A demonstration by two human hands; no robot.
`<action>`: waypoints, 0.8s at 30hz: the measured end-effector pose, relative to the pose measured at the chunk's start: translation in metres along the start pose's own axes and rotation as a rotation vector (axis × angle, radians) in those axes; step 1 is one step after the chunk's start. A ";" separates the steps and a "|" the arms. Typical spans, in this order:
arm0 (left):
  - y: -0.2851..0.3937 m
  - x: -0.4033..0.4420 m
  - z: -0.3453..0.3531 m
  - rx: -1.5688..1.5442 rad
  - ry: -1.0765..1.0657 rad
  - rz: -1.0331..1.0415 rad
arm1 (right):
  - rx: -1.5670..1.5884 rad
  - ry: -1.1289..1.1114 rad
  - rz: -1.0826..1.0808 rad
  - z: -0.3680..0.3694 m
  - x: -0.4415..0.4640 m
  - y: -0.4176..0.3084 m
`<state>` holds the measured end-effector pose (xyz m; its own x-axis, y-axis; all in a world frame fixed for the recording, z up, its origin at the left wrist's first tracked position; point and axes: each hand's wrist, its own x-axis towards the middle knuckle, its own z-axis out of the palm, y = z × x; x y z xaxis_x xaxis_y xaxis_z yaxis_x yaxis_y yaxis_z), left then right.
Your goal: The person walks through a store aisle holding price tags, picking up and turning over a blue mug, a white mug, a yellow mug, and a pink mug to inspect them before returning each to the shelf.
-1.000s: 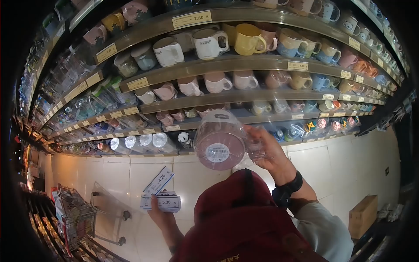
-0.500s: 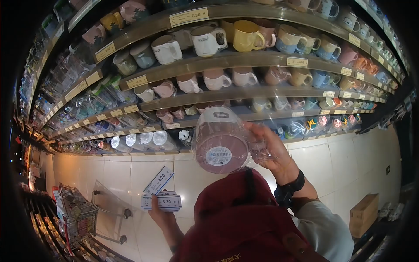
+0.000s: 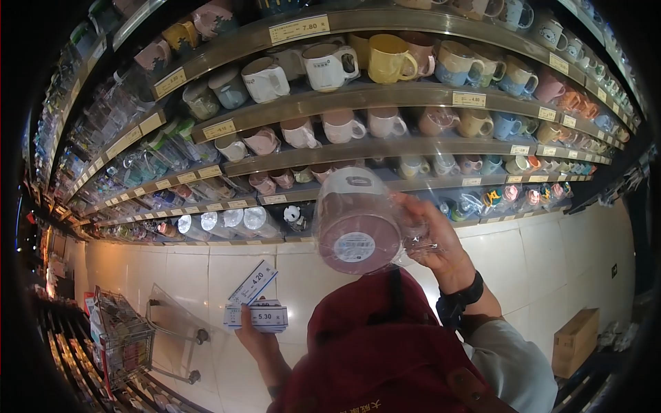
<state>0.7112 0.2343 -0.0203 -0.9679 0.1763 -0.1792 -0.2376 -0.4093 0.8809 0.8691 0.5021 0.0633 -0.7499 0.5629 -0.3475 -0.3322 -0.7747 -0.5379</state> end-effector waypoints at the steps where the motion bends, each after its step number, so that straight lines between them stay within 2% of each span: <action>1: 0.000 0.000 0.000 -0.001 0.001 0.002 | -0.005 -0.041 -0.009 -0.006 0.002 0.000; 3: 0.000 0.000 -0.001 -0.004 -0.006 0.003 | -0.010 -0.084 -0.018 -0.007 0.003 -0.001; 5: -0.001 0.000 -0.002 0.000 0.001 0.007 | -0.289 -0.153 -0.165 -0.002 0.003 -0.007; 6: -0.001 0.000 -0.003 0.006 0.007 0.010 | -0.288 -0.153 -0.164 0.000 0.003 -0.012; 8: -0.001 -0.001 -0.004 0.005 0.007 0.013 | -0.910 -0.356 -0.248 -0.002 0.005 -0.027; 9: -0.001 -0.002 -0.003 0.003 0.006 0.015 | -1.083 -0.536 -0.286 -0.013 0.018 -0.029; 10: 0.000 -0.003 -0.001 0.008 0.004 0.010 | -1.079 -0.530 -0.283 -0.006 0.019 -0.035; 12: 0.003 -0.008 0.006 0.023 0.020 0.019 | -1.402 -0.776 0.078 0.017 0.017 -0.039; 13: 0.002 -0.008 0.007 0.026 0.017 0.012 | -1.367 -0.867 0.158 0.011 0.028 -0.026; 15: 0.000 -0.007 0.008 0.025 0.037 0.018 | -1.393 -0.877 0.332 0.002 0.038 0.010; 16: 0.000 -0.007 0.008 0.023 0.037 0.018 | -1.396 -0.877 0.333 -0.009 0.044 0.034; 18: 0.001 -0.007 0.006 0.027 0.037 0.013 | -1.163 -0.770 0.332 -0.031 0.054 0.073; 22: 0.003 -0.010 0.001 0.037 0.066 0.030 | -0.938 -0.671 0.472 -0.033 0.039 0.049; 24: 0.000 -0.008 -0.004 0.041 0.056 0.030 | -0.502 -0.852 0.449 -0.052 0.036 0.042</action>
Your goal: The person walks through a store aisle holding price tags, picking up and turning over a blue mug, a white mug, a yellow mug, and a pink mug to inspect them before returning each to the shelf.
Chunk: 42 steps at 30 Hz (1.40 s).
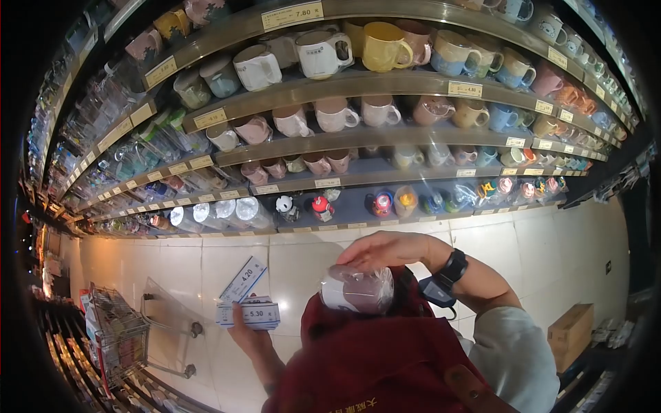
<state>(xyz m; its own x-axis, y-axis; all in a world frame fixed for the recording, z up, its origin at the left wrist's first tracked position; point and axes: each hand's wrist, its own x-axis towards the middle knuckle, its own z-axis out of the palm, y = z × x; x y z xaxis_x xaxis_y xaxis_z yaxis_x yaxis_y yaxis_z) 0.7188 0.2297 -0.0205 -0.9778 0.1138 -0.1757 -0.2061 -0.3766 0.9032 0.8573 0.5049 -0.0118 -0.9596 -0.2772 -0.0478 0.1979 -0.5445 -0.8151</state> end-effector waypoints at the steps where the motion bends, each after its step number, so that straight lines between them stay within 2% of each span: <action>1: -0.003 0.002 -0.002 -0.003 0.000 -0.004 | -0.001 -0.088 -0.042 -0.003 -0.007 -0.002; 5: -0.008 0.007 -0.002 -0.009 -0.038 -0.023 | 0.001 -0.018 -0.098 -0.014 -0.012 0.017; 7: -0.007 0.009 0.004 -0.008 -0.063 -0.037 | -0.148 0.130 0.078 -0.019 -0.007 0.036; 11: -0.006 0.011 0.009 0.001 -0.083 -0.050 | -0.019 0.078 0.029 -0.015 0.008 0.058; 16: -0.004 0.010 0.007 -0.010 -0.078 -0.024 | -0.220 -0.084 0.069 -0.017 0.013 0.045; 20: -0.004 0.009 0.001 -0.015 -0.052 -0.034 | -0.371 -0.064 0.078 -0.013 0.009 0.040; 23: -0.005 0.009 -0.003 -0.025 -0.045 -0.029 | -0.310 0.043 0.080 -0.004 0.010 0.033; 25: -0.004 0.008 -0.006 -0.026 -0.037 -0.018 | -0.360 0.313 0.104 0.006 0.008 0.015; 26: -0.003 0.007 -0.005 -0.030 -0.054 -0.028 | -0.414 0.398 0.062 0.006 0.008 0.010; 28: -0.001 0.005 -0.001 -0.025 -0.071 -0.032 | -0.337 0.419 -0.052 0.008 0.008 -0.013; 32: -0.003 0.006 0.004 -0.028 -0.047 -0.027 | -0.381 0.463 -0.231 0.023 0.005 -0.062; 36: -0.005 0.007 0.001 -0.030 -0.061 -0.045 | -0.550 0.481 -0.311 0.029 0.004 -0.086; 38: -0.004 0.007 0.004 -0.031 -0.071 -0.041 | -0.753 0.490 -0.429 0.024 0.007 -0.088; 42: 0.002 0.001 0.012 -0.024 -0.052 -0.047 | -0.757 0.495 -0.311 0.042 0.000 -0.110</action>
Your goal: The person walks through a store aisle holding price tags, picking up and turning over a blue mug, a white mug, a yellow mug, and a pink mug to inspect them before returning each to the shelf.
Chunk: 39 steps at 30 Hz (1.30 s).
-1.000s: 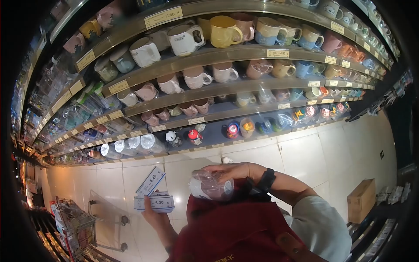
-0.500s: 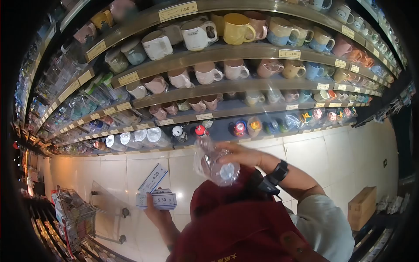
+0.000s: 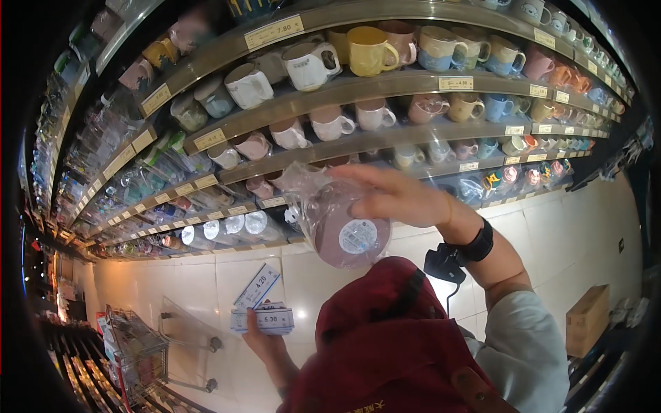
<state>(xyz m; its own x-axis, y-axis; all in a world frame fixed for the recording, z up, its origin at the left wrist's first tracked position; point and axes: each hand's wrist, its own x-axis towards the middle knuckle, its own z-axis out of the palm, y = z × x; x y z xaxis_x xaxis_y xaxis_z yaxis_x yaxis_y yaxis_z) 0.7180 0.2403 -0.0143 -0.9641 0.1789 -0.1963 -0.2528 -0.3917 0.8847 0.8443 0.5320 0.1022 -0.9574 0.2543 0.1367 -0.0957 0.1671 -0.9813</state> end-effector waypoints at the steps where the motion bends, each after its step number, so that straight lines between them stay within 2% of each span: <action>1: 0.001 0.000 0.000 0.004 0.001 -0.006 | -0.099 -0.019 -0.026 -0.001 0.001 -0.002; 2: 0.001 0.001 -0.001 0.005 -0.003 -0.004 | -0.198 -0.038 -0.051 -0.002 0.002 -0.005; 6: -0.001 0.004 -0.006 -0.002 -0.017 -0.001 | -0.257 -0.023 -0.039 -0.003 0.004 -0.015; 8: -0.002 0.004 -0.007 -0.003 -0.018 0.004 | -0.423 -0.011 -0.069 -0.005 0.004 -0.018; 20: -0.004 0.001 -0.010 -0.017 -0.016 0.013 | -0.520 -0.044 -0.142 -0.005 0.003 -0.035; 39: -0.003 0.000 -0.007 -0.015 -0.033 0.011 | -0.544 -0.049 -0.142 -0.007 -0.001 -0.042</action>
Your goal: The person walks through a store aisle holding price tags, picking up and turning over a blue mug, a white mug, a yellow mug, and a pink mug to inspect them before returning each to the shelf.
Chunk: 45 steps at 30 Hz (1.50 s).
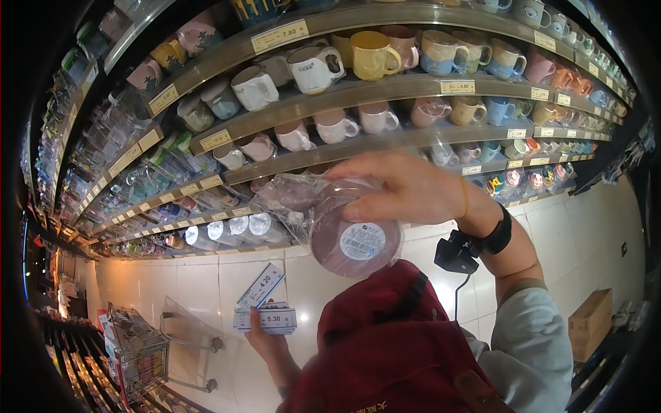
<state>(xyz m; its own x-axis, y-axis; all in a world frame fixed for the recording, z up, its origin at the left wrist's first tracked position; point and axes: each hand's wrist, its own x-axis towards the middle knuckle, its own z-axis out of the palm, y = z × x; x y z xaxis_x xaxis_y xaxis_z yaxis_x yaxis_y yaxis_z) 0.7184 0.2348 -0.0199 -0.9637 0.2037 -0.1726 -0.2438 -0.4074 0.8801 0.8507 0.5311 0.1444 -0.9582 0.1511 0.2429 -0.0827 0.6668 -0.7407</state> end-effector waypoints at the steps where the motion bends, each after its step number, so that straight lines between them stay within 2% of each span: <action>1: 0.000 0.000 0.000 0.001 -0.004 -0.001 | 0.008 -0.005 0.011 0.000 0.000 -0.002; 45: 0.001 -0.003 0.002 0.011 0.017 0.016 | 0.007 -0.060 0.100 -0.001 -0.006 0.002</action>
<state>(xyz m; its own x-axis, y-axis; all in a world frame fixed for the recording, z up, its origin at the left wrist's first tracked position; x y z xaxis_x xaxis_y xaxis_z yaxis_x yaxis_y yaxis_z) 0.7211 0.2352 -0.0180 -0.9693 0.1815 -0.1658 -0.2268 -0.4003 0.8879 0.8561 0.5324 0.1420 -0.9763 0.1731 0.1298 0.0130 0.6456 -0.7635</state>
